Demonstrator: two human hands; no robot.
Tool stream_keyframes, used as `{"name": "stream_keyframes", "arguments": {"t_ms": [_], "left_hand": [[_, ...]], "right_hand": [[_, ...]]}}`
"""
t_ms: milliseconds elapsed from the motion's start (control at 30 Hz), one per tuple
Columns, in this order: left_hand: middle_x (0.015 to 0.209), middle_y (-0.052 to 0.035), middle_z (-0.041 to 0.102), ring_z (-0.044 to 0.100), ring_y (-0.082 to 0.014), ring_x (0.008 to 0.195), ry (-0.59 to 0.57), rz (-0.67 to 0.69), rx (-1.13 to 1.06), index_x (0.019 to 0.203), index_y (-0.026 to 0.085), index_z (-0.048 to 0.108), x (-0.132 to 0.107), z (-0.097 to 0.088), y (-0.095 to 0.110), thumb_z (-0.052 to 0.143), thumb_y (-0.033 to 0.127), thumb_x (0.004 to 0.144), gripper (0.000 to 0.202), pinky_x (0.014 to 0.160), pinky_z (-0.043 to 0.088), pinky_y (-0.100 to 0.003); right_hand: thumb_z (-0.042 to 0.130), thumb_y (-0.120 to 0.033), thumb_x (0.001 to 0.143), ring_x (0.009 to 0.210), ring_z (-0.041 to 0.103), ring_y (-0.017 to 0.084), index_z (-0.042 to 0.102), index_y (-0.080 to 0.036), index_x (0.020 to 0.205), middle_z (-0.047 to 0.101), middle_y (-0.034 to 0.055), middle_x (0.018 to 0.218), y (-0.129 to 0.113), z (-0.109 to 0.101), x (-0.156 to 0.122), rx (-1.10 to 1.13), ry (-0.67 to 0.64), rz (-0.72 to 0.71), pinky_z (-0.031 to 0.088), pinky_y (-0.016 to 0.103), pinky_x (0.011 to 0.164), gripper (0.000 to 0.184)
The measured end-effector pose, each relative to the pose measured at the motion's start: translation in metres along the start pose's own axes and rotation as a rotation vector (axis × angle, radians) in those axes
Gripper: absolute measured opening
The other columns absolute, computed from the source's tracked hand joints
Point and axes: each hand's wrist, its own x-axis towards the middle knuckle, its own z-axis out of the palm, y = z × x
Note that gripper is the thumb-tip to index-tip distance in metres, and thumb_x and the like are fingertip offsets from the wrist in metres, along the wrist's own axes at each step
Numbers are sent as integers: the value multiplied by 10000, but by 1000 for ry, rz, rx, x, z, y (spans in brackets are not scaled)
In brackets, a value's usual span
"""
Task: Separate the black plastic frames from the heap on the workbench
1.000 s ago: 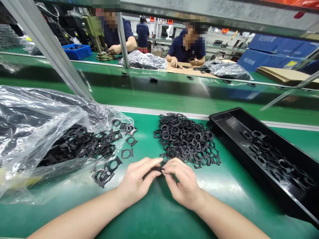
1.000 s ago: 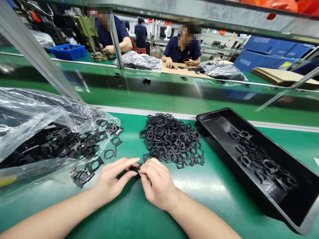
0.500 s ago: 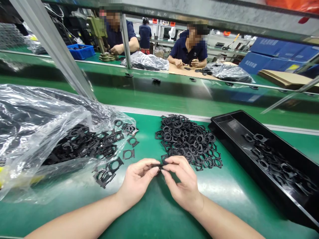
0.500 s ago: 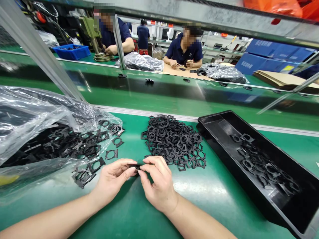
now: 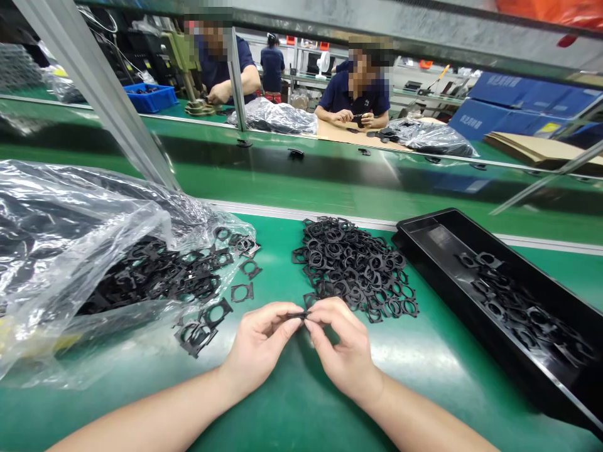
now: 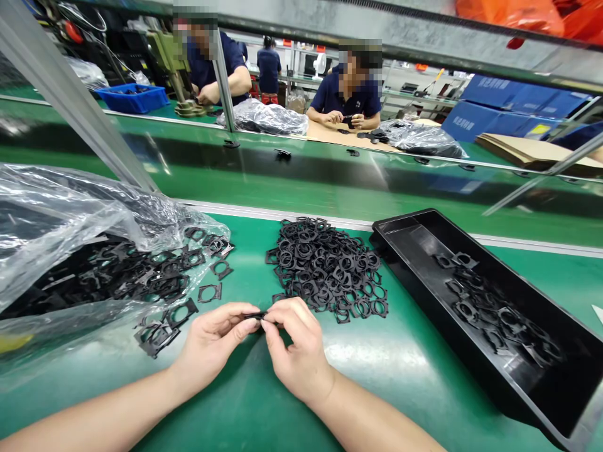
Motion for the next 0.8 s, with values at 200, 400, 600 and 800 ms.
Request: {"name": "stream_keyframes", "arguments": {"t_ms": [200,400,600,800], "left_hand": [[830,-62,710,664,-180,772,-7,7,45,871,164,692,-1,-1,-1,641,221,778,121,720,551,-262],[837,-59,710,667,-179,766,-8,21,75,896,177,693,-3,0,-1,636,222,788,130,717,554,-264],[841,-40,710,668,-162,766,-4,23,70,903,200,695,-4,0,-4,634,203,792,127,727,546,-242],[829,-33,711,675,-158,742,-19,45,101,903,214,696,-3,-2,-3,632,221,795,126,702,556,-228]], "right_hand": [[562,-47,805,803,580,170,603,-196,922,606,53,855,0,0,-2,-15,24,-48,502,325,697,193],[583,-30,785,788,576,182,618,-192,927,617,63,846,0,-1,-2,-101,63,-122,503,359,710,218],[585,-14,778,778,561,178,617,-182,918,615,60,830,-2,-1,-1,-122,65,-125,496,362,716,221],[563,-40,799,788,563,165,582,-194,897,604,37,802,1,1,-1,5,59,-54,496,337,720,183]]}}
